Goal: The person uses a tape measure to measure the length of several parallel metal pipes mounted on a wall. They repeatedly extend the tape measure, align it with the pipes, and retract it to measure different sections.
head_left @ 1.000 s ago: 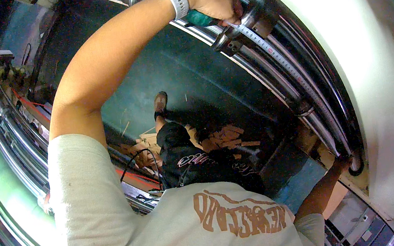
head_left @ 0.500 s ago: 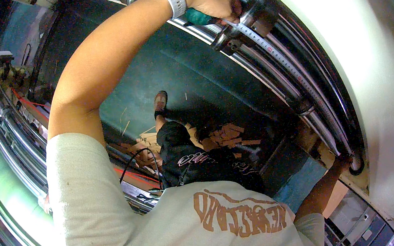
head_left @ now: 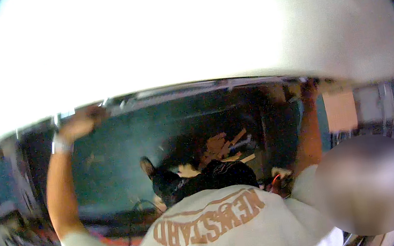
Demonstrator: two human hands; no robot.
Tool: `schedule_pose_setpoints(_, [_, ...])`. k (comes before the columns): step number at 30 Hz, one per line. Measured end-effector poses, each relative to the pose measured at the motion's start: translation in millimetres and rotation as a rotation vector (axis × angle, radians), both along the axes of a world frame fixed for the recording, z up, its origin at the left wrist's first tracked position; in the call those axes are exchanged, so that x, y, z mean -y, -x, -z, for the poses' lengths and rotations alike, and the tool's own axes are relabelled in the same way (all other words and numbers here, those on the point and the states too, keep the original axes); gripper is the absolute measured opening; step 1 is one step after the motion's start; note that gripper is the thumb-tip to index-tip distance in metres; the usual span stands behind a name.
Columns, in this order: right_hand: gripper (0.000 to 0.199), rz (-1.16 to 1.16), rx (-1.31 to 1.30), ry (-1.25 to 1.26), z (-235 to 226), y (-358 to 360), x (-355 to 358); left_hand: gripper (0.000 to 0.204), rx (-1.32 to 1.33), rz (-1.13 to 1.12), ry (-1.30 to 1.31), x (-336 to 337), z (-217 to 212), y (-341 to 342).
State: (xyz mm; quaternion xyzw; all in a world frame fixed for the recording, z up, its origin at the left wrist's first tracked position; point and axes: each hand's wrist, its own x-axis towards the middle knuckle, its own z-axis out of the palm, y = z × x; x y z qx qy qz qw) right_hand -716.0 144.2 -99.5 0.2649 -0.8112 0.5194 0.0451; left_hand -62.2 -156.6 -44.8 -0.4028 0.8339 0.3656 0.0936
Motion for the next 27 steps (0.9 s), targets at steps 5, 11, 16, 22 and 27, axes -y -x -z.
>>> schedule_pose_setpoints(5, [0.023,-0.112,0.374,-0.293,66.8,-35.4,-54.9,0.024,0.059,-0.049,-0.318,-69.9,15.9,-17.4])
schedule_pose_setpoints(11, [0.028,0.02,0.926,0.132,187.2,-53.1,-73.0,0.021,0.115,0.105,-0.508,-120.1,170.9,-55.1])
schedule_pose_setpoints(16, [0.035,-0.188,0.744,-0.065,214.0,-60.4,-89.6,0.019,0.302,0.604,-0.134,-152.1,234.8,-65.5])
schedule_pose_setpoints(22, [0.018,-0.334,0.081,-0.235,29.4,-7.5,-23.6,0.016,0.582,0.321,-0.309,-172.8,211.6,-43.7])
schedule_pose_setpoints(27, [0.016,-0.486,-0.165,-0.332,26.8,54.5,-1.0,0.019,0.436,0.384,-0.276,-165.2,232.8,-58.4])
